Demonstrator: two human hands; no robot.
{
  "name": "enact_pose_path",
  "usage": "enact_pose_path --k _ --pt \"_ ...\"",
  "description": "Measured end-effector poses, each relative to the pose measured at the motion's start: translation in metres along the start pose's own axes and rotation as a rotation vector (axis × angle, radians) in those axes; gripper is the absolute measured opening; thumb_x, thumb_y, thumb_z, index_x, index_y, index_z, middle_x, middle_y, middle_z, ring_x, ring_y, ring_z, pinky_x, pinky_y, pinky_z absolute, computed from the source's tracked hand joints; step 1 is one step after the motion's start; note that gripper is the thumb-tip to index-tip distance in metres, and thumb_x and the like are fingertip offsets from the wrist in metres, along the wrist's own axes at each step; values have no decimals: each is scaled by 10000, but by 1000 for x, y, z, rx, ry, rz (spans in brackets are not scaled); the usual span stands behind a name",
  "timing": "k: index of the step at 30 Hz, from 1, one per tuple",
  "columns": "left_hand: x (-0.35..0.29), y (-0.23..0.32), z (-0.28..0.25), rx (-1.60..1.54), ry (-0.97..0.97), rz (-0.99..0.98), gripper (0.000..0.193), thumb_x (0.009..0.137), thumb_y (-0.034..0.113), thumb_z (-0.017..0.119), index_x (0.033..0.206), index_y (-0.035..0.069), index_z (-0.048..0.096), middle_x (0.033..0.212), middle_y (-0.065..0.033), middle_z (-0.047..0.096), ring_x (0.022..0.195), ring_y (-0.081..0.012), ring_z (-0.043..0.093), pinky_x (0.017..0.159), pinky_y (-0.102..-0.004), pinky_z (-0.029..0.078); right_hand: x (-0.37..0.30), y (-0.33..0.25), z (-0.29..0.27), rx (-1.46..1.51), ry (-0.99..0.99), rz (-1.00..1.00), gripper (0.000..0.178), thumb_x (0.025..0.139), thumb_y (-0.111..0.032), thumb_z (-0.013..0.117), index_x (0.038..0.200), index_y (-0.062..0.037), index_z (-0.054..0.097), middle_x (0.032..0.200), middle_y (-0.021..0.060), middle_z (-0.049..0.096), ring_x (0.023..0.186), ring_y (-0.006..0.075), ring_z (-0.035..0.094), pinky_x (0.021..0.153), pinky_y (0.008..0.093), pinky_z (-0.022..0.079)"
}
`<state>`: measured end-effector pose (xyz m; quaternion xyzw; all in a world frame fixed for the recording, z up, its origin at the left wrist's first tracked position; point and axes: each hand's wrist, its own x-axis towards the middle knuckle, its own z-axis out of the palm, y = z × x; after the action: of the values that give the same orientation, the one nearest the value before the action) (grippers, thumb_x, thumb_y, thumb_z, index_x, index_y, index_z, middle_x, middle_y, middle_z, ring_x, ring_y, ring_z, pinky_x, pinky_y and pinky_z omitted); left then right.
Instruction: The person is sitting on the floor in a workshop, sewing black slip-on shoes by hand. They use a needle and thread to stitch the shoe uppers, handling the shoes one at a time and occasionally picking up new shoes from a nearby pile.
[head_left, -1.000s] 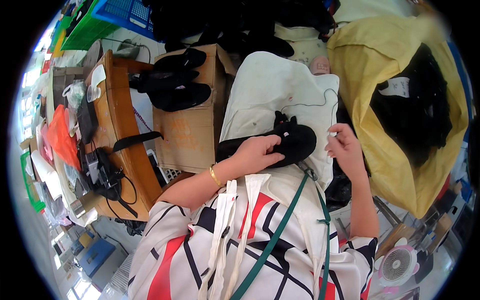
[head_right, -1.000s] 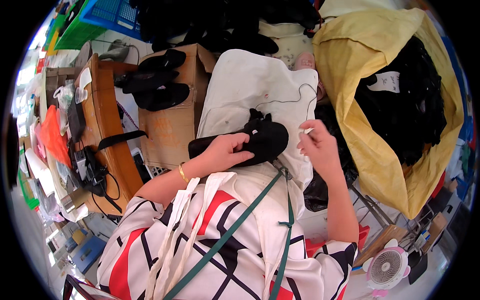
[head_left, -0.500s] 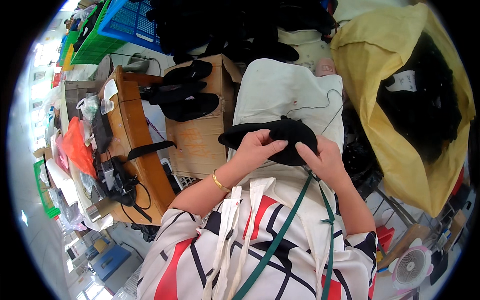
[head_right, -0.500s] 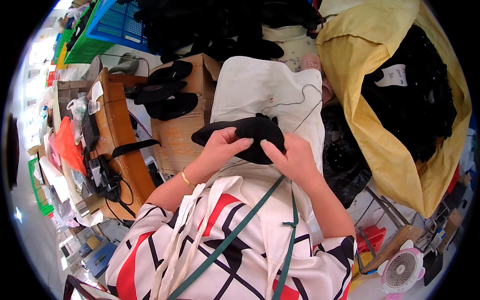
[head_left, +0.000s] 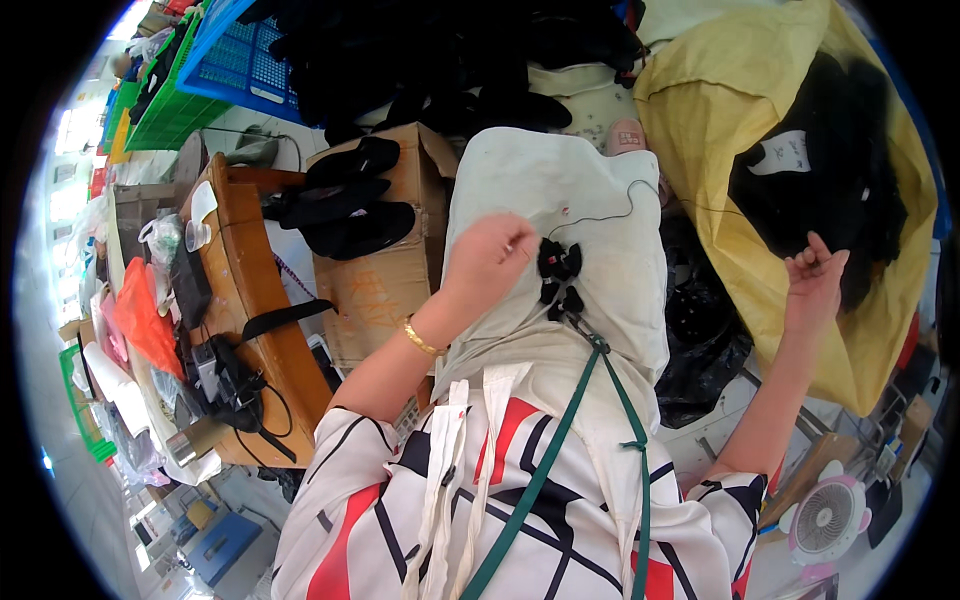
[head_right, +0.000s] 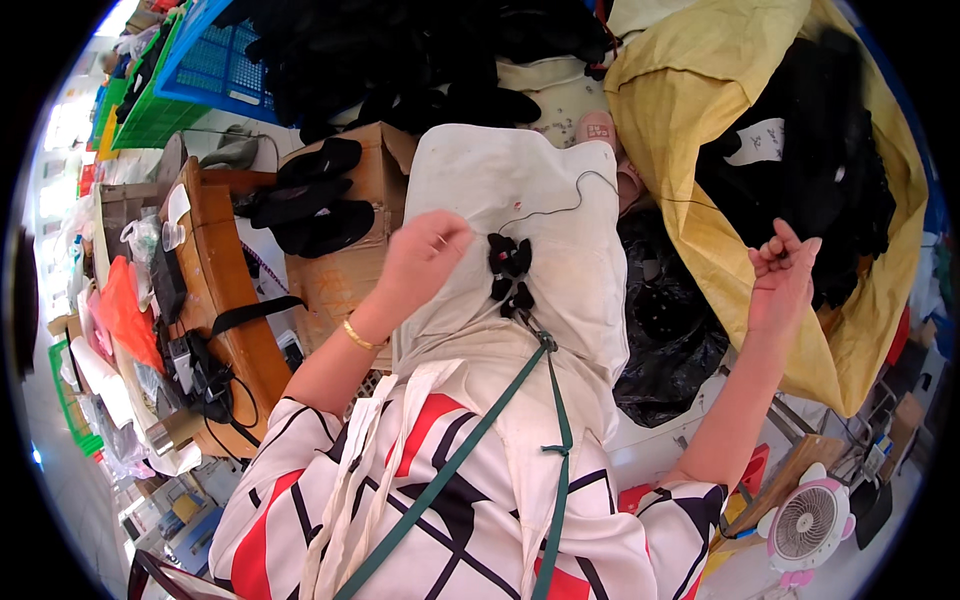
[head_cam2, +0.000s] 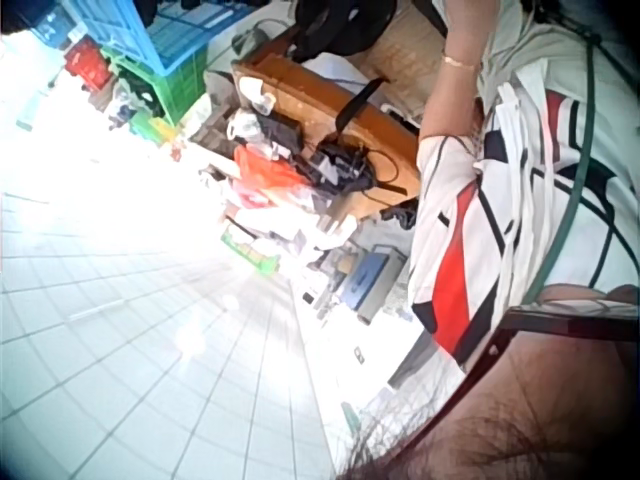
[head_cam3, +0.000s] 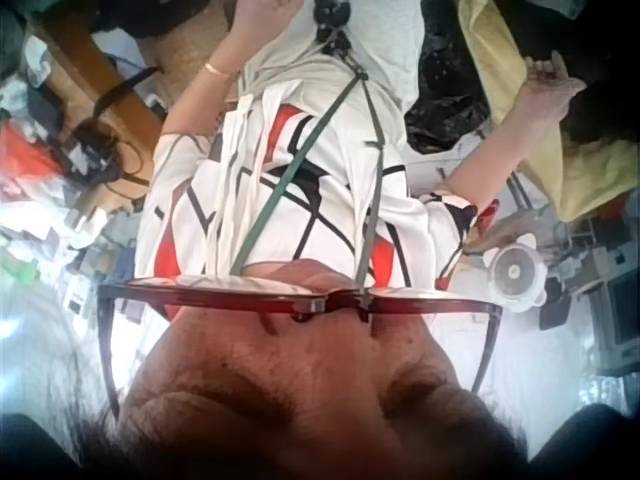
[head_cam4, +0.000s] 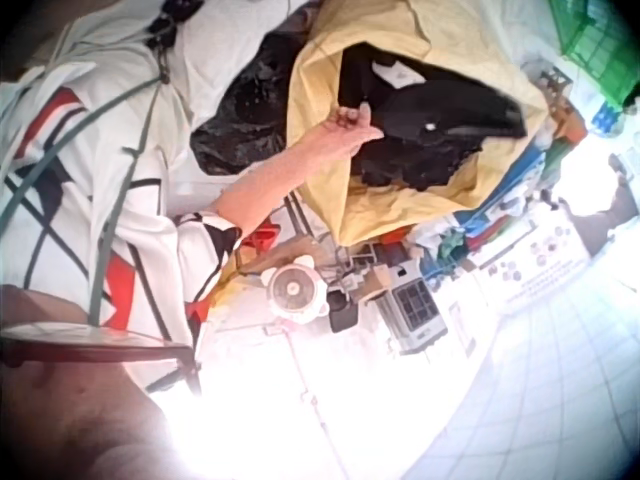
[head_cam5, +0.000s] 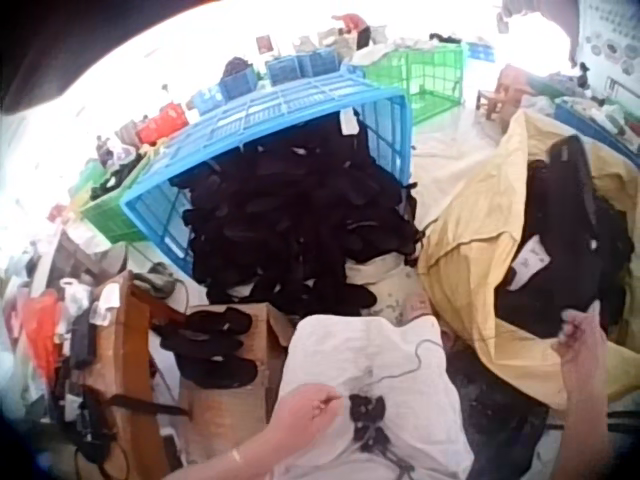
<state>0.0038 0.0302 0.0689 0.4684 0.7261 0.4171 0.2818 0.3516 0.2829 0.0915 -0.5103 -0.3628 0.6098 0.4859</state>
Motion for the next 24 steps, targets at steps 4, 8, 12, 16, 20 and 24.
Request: enact_pose_path --k 4,8,12,16,20,24 --pt "4 -22 39 295 -226 80 143 791 118 659 916 47 648 937 -109 634 907 -301 604 729 -408 506 -29 34 15 -148 -99 100 297 981 -291 577 985 -2 645 738 5 557 623 81 546 646 260 544" --pt "7 -40 70 573 -386 120 226 774 98 681 995 69 649 1081 -102 600 1025 -300 572 772 -376 520 -66 81 45 -283 -349 182 253 987 -233 562 942 -1 652 691 -5 555 612 65 538 632 234 508" --pt "13 -37 66 385 -233 148 182 767 50 610 944 40 650 956 -105 612 955 -248 602 743 -374 520 -92 93 76 -420 -547 175 202 974 -186 581 936 -2 656 727 -35 534 652 51 511 659 224 487" --pt "21 -29 34 -494 -409 -214 180 828 86 547 956 23 657 904 -61 652 861 -143 589 777 -298 482 -103 99 98 -579 -666 -75 152 912 -123 644 1001 1 652 794 8 569 725 96 549 697 240 477" --pt "14 -21 3 -838 -621 -368 209 861 133 515 961 14 655 891 -42 684 847 -94 574 813 -242 434 -118 88 145 -617 -888 -261 226 846 -100 690 1048 -6 647 862 69 598 791 162 577 726 280 477" --pt "4 -21 -6 -846 -640 -462 245 931 218 544 1043 27 648 881 -40 682 850 -89 599 803 -234 459 -131 97 170 -619 -959 -187 150 877 -108 675 979 -4 641 812 46 597 756 130 575 683 262 470"
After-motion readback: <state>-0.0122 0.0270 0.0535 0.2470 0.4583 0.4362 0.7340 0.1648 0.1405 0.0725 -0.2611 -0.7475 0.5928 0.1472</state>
